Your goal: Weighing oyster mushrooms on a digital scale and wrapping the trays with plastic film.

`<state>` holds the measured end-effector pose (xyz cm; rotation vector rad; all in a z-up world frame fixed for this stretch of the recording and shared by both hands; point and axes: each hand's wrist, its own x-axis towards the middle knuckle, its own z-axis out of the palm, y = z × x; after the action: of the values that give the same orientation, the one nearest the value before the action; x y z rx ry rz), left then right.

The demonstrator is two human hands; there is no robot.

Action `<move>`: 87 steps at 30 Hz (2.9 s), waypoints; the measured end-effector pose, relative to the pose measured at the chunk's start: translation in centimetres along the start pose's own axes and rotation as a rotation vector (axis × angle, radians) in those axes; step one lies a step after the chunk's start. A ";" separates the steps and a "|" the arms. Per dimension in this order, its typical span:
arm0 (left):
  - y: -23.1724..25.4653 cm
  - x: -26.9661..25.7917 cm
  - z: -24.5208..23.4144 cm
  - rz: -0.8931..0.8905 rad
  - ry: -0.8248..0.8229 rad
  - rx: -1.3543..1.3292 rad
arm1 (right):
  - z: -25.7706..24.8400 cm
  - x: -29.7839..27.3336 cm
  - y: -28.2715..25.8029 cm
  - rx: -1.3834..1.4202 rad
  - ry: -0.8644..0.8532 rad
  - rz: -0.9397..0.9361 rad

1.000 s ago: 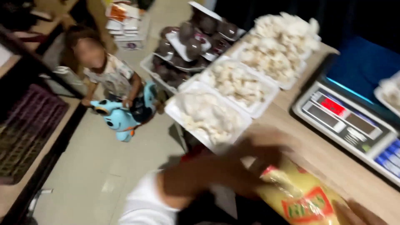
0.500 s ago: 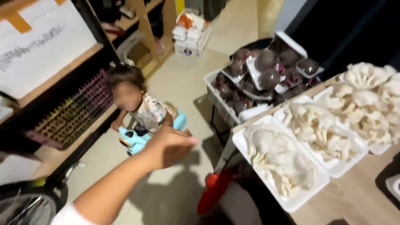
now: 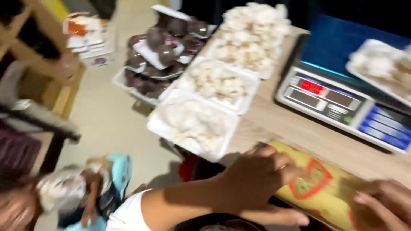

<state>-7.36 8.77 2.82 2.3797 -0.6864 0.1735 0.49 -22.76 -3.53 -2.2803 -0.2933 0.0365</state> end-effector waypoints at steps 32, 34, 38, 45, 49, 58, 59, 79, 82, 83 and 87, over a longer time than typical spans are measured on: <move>0.1 6.5 8.3 0.329 0.118 0.077 | -9.5 28.3 12.3 0.681 0.290 0.531; 0.2 6.8 7.8 0.299 0.074 0.043 | -9.4 29.0 12.5 0.634 0.273 0.579; 0.4 7.2 6.9 0.307 0.032 -0.041 | -9.3 29.7 13.8 0.698 0.363 0.607; 0.2 7.4 7.1 0.283 0.027 -0.046 | -10.0 27.3 11.8 0.982 0.343 0.490; 0.1 7.5 7.4 0.260 0.003 -0.034 | -9.9 28.1 10.8 1.211 0.234 0.525; -0.2 7.4 7.5 0.241 -0.026 -0.047 | -10.4 27.9 10.4 1.079 0.182 0.674; -0.2 7.5 7.5 0.219 -0.050 -0.035 | -10.4 27.5 10.3 1.054 0.292 0.682; -0.5 6.8 9.1 0.457 0.307 0.307 | -6.2 17.4 4.3 0.854 0.338 0.618; 0.0 6.4 8.9 0.498 0.380 0.435 | -4.7 16.3 5.4 0.891 0.223 0.613; 0.0 6.3 9.0 0.514 0.378 0.442 | -4.2 16.1 5.9 0.930 0.171 0.603; 0.0 6.0 9.2 0.529 0.375 0.431 | -2.8 15.7 7.4 0.998 0.221 0.621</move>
<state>-2.67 0.47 -2.63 2.3914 -1.1644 1.0568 17.58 -26.07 -6.10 -1.2830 0.4722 0.1997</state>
